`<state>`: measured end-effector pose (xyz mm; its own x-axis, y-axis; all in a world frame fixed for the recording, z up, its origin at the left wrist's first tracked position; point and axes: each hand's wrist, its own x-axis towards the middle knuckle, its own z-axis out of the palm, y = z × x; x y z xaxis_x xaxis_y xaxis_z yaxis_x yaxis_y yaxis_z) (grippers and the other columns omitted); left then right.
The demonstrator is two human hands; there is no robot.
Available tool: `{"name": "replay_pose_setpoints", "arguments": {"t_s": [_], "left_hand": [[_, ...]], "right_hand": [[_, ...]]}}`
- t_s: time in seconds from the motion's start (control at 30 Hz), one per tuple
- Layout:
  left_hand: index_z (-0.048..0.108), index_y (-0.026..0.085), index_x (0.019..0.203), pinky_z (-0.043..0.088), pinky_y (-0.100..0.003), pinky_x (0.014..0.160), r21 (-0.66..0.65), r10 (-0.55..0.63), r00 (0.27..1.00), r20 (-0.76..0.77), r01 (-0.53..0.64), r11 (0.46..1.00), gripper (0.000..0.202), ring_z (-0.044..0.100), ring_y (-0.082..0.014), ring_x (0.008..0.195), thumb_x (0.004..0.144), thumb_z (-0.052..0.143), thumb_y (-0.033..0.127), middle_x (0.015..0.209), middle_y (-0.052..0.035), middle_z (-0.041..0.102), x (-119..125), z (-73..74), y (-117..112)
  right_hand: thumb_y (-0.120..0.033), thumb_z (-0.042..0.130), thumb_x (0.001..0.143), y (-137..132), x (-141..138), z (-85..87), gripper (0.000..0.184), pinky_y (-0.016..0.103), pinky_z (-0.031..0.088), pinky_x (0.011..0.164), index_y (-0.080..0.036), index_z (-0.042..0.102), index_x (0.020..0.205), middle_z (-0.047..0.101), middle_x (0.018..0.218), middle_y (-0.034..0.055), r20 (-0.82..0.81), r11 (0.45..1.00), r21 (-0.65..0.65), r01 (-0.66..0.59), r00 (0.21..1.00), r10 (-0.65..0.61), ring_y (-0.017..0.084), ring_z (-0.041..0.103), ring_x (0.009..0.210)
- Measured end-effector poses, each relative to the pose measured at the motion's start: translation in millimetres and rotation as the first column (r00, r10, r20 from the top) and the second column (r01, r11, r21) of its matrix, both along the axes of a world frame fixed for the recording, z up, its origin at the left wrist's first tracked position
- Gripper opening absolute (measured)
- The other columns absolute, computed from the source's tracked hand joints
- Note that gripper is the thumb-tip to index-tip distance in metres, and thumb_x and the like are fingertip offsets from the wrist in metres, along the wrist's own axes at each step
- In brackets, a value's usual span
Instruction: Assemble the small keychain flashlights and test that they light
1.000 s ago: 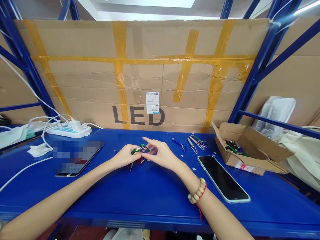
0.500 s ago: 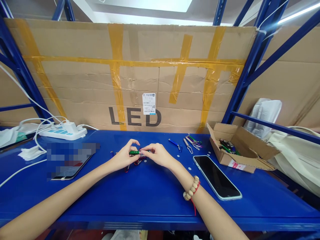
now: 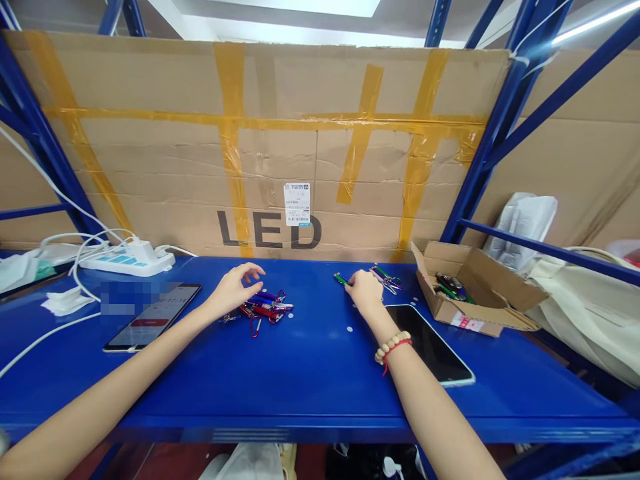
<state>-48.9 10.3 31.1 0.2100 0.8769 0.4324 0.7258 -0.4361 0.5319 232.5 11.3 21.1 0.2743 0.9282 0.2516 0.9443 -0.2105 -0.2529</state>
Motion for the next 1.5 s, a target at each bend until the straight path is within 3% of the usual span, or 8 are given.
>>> {"name": "replay_pose_setpoints", "arguments": {"t_s": [0.27,0.43,0.53,0.6,0.7,0.87,1.2,1.5], "left_hand": [[0.069,0.024,0.075,0.038,-0.038,0.081,0.065,0.061,0.986,-0.153,-0.051,0.997,0.014,0.053,-0.0247,0.086,0.072,0.056,0.029,0.085,-0.0053,0.064,-9.0,8.6,0.3],[0.064,0.019,0.095,0.044,-0.031,0.07,-0.102,-0.074,0.98,0.187,0.094,0.99,0.027,0.056,-0.0169,0.07,0.075,0.053,0.035,0.081,-0.0046,0.064,1.4,9.7,-6.6],[0.055,0.02,0.116,0.045,-0.026,0.06,-0.194,-0.187,0.907,0.378,0.275,0.942,0.044,0.053,-0.0121,0.058,0.08,0.047,0.043,0.078,-0.0024,0.062,11.4,6.0,-13.1],[0.059,0.018,0.111,0.044,-0.024,0.056,-0.187,-0.235,0.878,0.416,0.336,0.923,0.043,0.051,-0.0106,0.054,0.077,0.053,0.043,0.073,-0.0017,0.062,16.0,2.2,-15.6],[0.067,0.014,0.09,0.043,-0.023,0.053,-0.211,-0.233,0.858,0.458,0.359,0.909,0.032,0.051,-0.0107,0.052,0.073,0.059,0.04,0.063,-0.002,0.061,18.4,-2.3,-16.3],[0.068,0.014,0.086,0.048,-0.028,0.064,-0.234,-0.229,0.818,0.527,0.399,0.887,0.033,0.058,-0.0149,0.063,0.068,0.065,0.041,0.072,-0.0054,0.067,19.3,-1.6,-18.0],[0.058,0.016,0.099,0.044,-0.028,0.073,-0.248,-0.065,0.645,0.762,0.383,0.89,0.04,0.058,-0.0201,0.092,0.076,0.045,0.046,0.089,-0.0065,0.063,17.7,1.7,-14.4],[0.057,0.014,0.096,0.043,-0.03,0.076,-0.289,-0.041,0.626,0.779,0.417,0.862,0.037,0.058,-0.0204,0.09,0.075,0.045,0.043,0.087,-0.0074,0.064,21.8,-3.2,-13.5]], "right_hand": [[-0.02,0.061,0.073,-0.7,14.3,3.6,0.023,0.037,0.049,0.071,-0.01,0.069,0.092,0.066,0.096,0.0206,-0.01,0.99,-0.052,0.13,0.991,-0.131,0.031,0.063,0.092],[-0.026,0.052,0.083,2.8,7.1,1.3,0.026,0.031,0.048,0.083,-0.017,0.068,0.101,0.067,0.103,0.0109,-0.13,0.976,0.026,-0.215,0.968,0.217,0.022,0.062,0.098],[-0.037,0.054,0.081,-1.0,-16.8,-0.3,0.033,0.03,0.049,0.082,-0.016,0.067,0.103,0.068,0.103,0.0077,-0.42,0.755,0.183,-0.63,0.644,0.639,0.019,0.063,0.093],[-0.041,0.057,0.078,-7.2,-37.5,-1.2,0.039,0.033,0.05,0.08,-0.013,0.066,0.104,0.069,0.098,0.0088,-0.571,0.636,0.229,-0.737,0.427,0.701,0.019,0.064,0.087],[-0.041,0.055,0.08,-18.6,-62.8,-0.6,0.043,0.032,0.05,0.079,-0.012,0.063,0.11,0.07,0.092,0.0078,-0.632,0.554,0.258,-0.792,0.295,0.716,0.017,0.064,0.084],[-0.041,0.045,0.088,-27.0,-73.1,1.6,0.039,0.033,0.047,0.087,-0.017,0.061,0.116,0.066,0.107,0.0055,-0.527,0.475,0.311,-0.823,0.267,0.807,0.018,0.06,0.096],[-0.036,0.047,0.088,-30.5,-75.3,4.8,0.034,0.033,0.046,0.09,-0.015,0.062,0.111,0.065,0.11,0.0067,-0.489,0.463,0.299,-0.834,0.283,0.825,0.018,0.06,0.099],[-0.032,0.052,0.085,-28.7,-74.8,1.9,0.028,0.03,0.047,0.084,-0.014,0.064,0.102,0.066,0.101,0.0066,-0.443,0.489,0.319,-0.812,0.328,0.834,0.016,0.06,0.092]]}}
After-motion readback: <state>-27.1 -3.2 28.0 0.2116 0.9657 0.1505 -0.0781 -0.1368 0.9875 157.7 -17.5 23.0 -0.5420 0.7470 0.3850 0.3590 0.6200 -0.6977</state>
